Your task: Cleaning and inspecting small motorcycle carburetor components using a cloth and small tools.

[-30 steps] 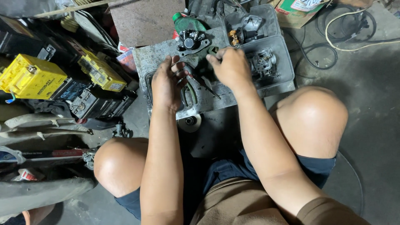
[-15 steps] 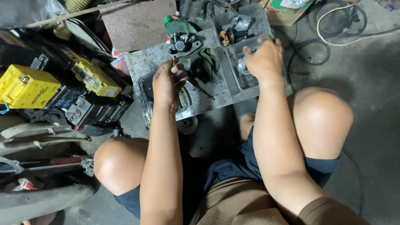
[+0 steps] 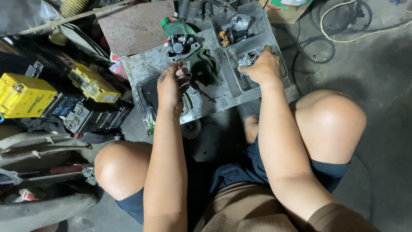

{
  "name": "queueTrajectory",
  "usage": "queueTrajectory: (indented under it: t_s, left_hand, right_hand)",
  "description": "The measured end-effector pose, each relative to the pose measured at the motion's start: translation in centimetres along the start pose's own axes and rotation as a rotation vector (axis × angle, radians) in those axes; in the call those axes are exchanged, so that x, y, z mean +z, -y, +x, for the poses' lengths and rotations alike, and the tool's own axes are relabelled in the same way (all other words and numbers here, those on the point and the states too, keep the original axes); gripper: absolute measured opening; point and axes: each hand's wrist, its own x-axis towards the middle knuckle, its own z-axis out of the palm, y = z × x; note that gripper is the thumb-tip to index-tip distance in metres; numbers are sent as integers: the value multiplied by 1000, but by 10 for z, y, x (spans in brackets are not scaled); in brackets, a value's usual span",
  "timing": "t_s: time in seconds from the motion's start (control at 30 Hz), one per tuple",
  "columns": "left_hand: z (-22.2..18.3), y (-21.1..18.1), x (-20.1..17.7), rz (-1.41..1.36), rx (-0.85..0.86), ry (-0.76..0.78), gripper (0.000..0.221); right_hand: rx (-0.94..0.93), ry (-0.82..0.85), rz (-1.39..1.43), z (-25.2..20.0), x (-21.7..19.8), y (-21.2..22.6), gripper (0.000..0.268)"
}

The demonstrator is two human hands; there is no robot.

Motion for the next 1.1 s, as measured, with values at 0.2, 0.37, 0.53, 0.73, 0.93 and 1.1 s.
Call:
queueTrajectory:
  t_s: [0.2,0.37,0.53,0.73,0.93,1.1]
  left_hand:
    - [2,3,-2,27,-23,-23,37]
    - [-8,-4,-8,-14,-28,19,30]
    - [-13,-8,-11,-96,-23,53,23]
    - [-12,-7,-15,-93,-25,35,27]
    - [-14,-9,-15,-108,-17,52,25]
    - [-15,-8,-18,-107,-8,56,28]
  right_hand:
    - [48,-60,25,14,10,-6,95]
    - [0,-149,-22,30,23,-19,95]
    - [-79,-225,-51,30,24,-21,95]
    - [-60,-186,-116,37,33,-26,95]
    - [-21,-126,-103,31,28,-20,90]
    - [-26,-121,-97,14,17,-6,97]
